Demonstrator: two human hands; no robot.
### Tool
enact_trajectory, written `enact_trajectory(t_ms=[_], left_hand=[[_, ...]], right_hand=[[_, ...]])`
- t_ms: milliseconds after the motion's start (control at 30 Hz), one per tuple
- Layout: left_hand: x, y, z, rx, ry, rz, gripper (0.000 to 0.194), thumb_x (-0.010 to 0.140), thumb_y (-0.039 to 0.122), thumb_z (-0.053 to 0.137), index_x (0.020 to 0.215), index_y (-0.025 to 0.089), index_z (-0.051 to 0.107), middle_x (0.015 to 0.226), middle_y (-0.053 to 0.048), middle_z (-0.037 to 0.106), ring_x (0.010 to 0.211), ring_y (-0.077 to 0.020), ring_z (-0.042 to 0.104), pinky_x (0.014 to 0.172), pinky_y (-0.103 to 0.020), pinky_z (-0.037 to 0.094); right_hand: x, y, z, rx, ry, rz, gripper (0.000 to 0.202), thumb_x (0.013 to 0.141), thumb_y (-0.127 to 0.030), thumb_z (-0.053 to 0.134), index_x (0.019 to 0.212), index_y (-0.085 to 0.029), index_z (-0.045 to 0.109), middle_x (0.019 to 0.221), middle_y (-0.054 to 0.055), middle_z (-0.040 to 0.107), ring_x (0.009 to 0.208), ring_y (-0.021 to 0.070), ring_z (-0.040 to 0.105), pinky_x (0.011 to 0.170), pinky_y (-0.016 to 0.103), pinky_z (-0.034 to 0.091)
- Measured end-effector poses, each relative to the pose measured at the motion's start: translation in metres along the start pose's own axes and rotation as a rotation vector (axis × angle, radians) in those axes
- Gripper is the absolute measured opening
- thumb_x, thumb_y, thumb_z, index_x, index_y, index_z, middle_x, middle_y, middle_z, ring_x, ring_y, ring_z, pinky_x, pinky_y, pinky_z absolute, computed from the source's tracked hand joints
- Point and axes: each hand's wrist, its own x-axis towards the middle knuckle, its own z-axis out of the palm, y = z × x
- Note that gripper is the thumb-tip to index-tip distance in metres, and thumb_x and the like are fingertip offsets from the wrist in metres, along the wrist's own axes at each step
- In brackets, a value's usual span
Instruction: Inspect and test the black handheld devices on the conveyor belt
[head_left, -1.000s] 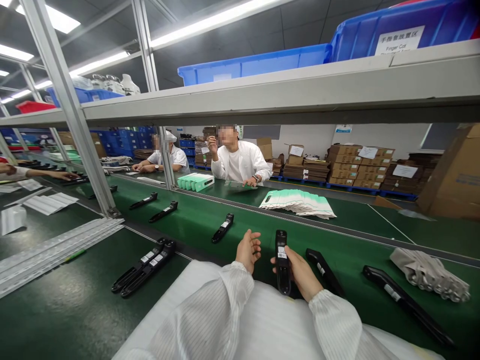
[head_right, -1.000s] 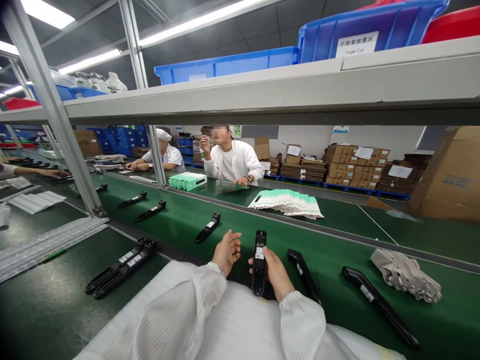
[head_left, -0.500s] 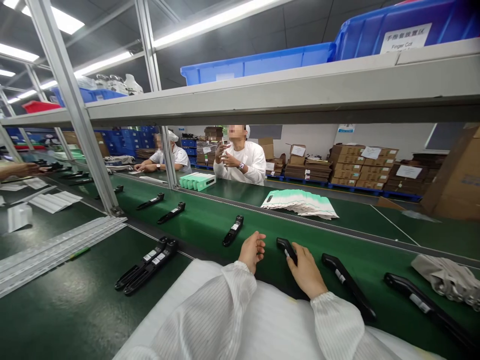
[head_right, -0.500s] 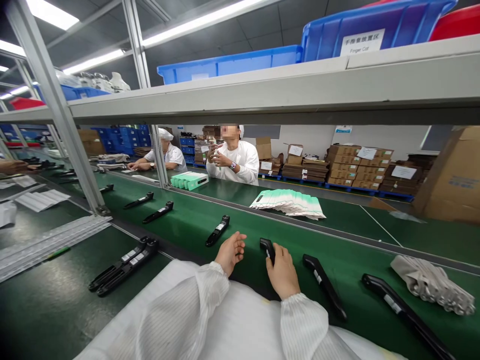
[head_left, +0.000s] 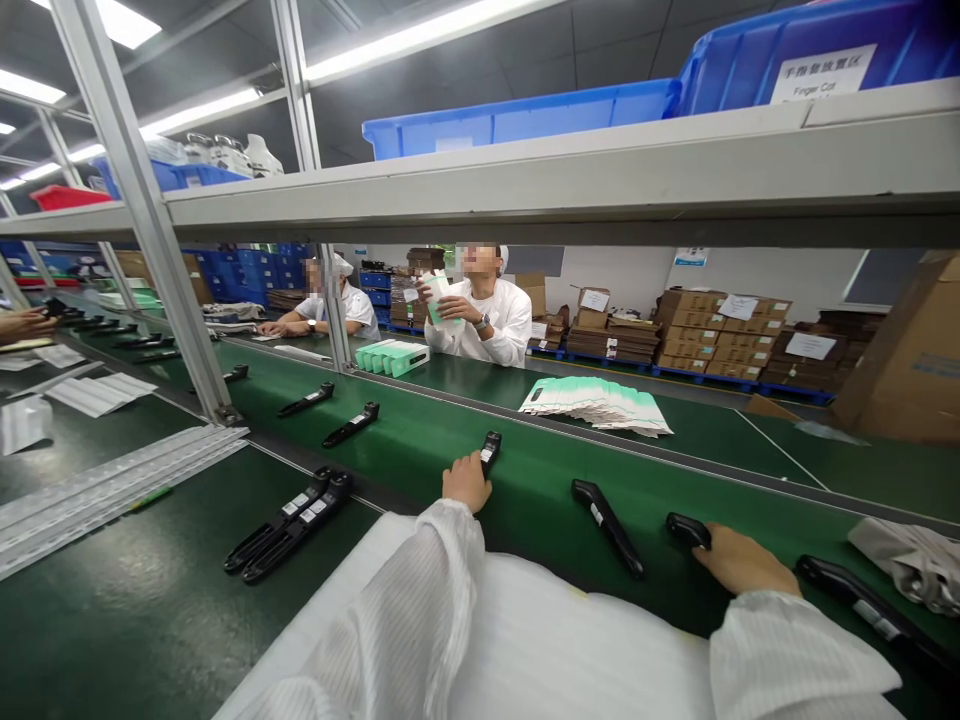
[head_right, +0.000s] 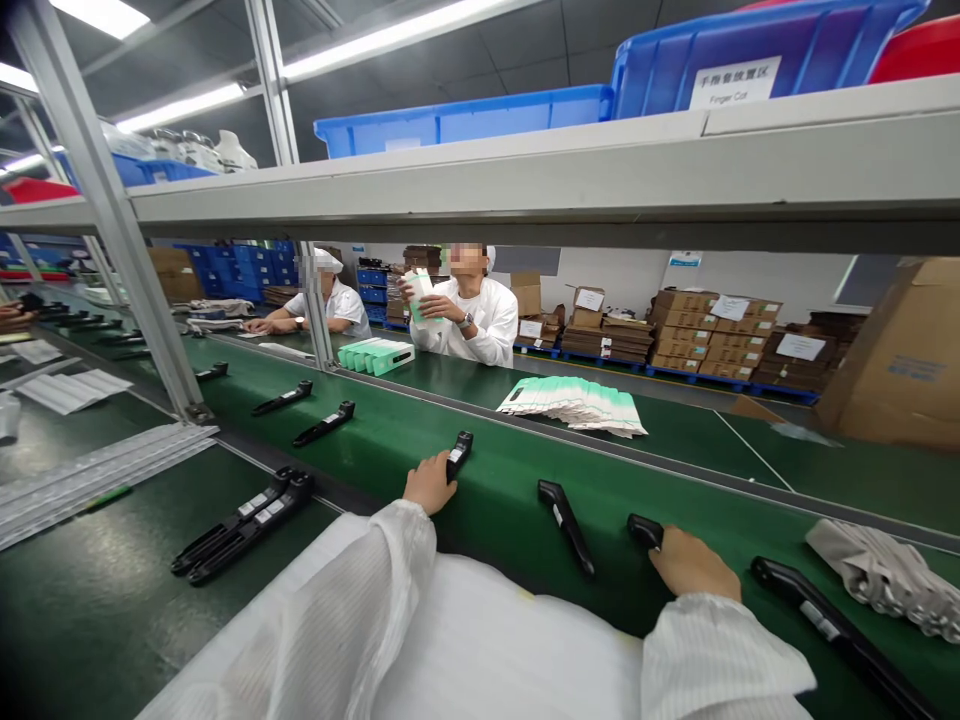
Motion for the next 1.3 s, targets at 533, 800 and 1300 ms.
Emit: enact_trajectory(t_ms=[533,800,1300], left_hand=[[-0.023,0.034,-0.002,-1.378,-0.541,-0.298,0.031,0.075,0.031,0.039,0.093,0.013,0.056,0.08,-0.007,0.058,0.056,-0.0097,0.051,0.038,-0.016,0.026],[-0.046,0.059,0.007,-1.526,-0.717,-0.303,0.041,0.08,0.045,0.04,0.098,0.012,0.057,0.076,-0.006,0.057,0.056,-0.0101,0.051,0.034,-0.016,0.022],[-0.075,0.079,0.023,-0.757,-0.007,0.34,0.038,0.074,0.02,0.055,0.111,0.021,0.042,0.085,-0.001,0.055,0.074,-0.0119,0.05,0.068,-0.024,0.039]], right_hand=[[-0.06,-0.112,-0.012,1.007,0.056,-0.28,0.037,0.065,-0.049,0.056,0.09,-0.023,0.063,0.096,0.007,0.066,0.09,0.0258,0.059,0.069,0.034,0.046],[-0.085,-0.148,0.016,1.274,-0.071,-0.325,0.034,0.061,-0.049,0.063,0.082,-0.023,0.066,0.081,0.003,0.065,0.069,0.018,0.056,0.056,0.028,0.042],[-0.085,-0.144,0.012,1.473,-0.218,-0.342,0.046,0.072,-0.059,0.051,0.1,-0.025,0.065,0.101,0.005,0.063,0.084,0.0192,0.055,0.065,0.027,0.043]])
